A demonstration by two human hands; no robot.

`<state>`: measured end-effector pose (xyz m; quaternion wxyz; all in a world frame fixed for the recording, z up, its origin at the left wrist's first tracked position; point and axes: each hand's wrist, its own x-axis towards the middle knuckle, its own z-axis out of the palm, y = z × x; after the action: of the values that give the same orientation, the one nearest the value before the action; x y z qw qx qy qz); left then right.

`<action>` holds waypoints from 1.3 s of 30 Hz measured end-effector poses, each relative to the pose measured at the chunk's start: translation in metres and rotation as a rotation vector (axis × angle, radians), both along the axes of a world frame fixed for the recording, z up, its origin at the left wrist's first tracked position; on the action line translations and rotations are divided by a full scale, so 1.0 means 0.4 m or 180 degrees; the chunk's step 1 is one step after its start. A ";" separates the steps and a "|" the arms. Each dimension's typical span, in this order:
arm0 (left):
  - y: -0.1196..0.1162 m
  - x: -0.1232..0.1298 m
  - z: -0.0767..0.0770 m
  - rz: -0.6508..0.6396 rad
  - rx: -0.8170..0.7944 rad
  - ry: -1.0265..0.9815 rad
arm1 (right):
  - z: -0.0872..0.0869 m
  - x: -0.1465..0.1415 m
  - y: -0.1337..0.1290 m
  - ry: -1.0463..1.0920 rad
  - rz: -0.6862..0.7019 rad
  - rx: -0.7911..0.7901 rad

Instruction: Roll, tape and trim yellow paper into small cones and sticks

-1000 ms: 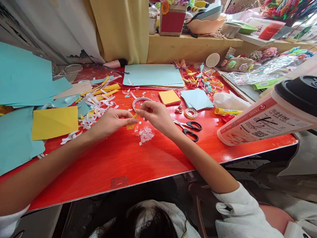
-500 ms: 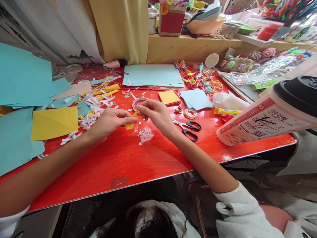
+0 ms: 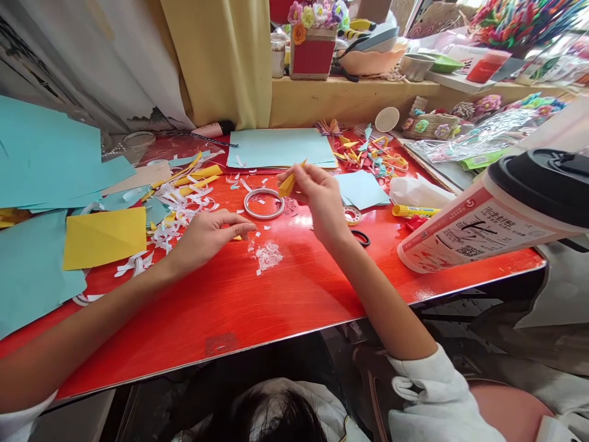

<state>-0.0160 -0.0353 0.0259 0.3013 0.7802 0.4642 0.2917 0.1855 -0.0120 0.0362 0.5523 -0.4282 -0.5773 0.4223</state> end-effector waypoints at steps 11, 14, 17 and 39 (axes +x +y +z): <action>0.144 0.037 -0.025 -0.0554 0.1689 0.1768 | -0.001 0.023 0.024 0.0330 0.0143 -0.0648; 0.139 0.033 0.011 -0.0050 0.1309 0.0878 | -0.007 0.031 0.029 0.0245 0.0278 -0.0493; 0.136 0.017 0.047 0.0326 0.0559 -0.0472 | -0.009 0.035 0.034 0.0150 0.0188 -0.0398; 0.123 0.018 0.036 0.0679 0.1794 0.0009 | -0.010 -0.005 0.006 -0.0765 0.0532 0.0020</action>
<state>-0.0089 0.0137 0.0404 0.0399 0.7803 0.4447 0.4380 0.1835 -0.0095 0.0323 0.4435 -0.4244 -0.6742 0.4107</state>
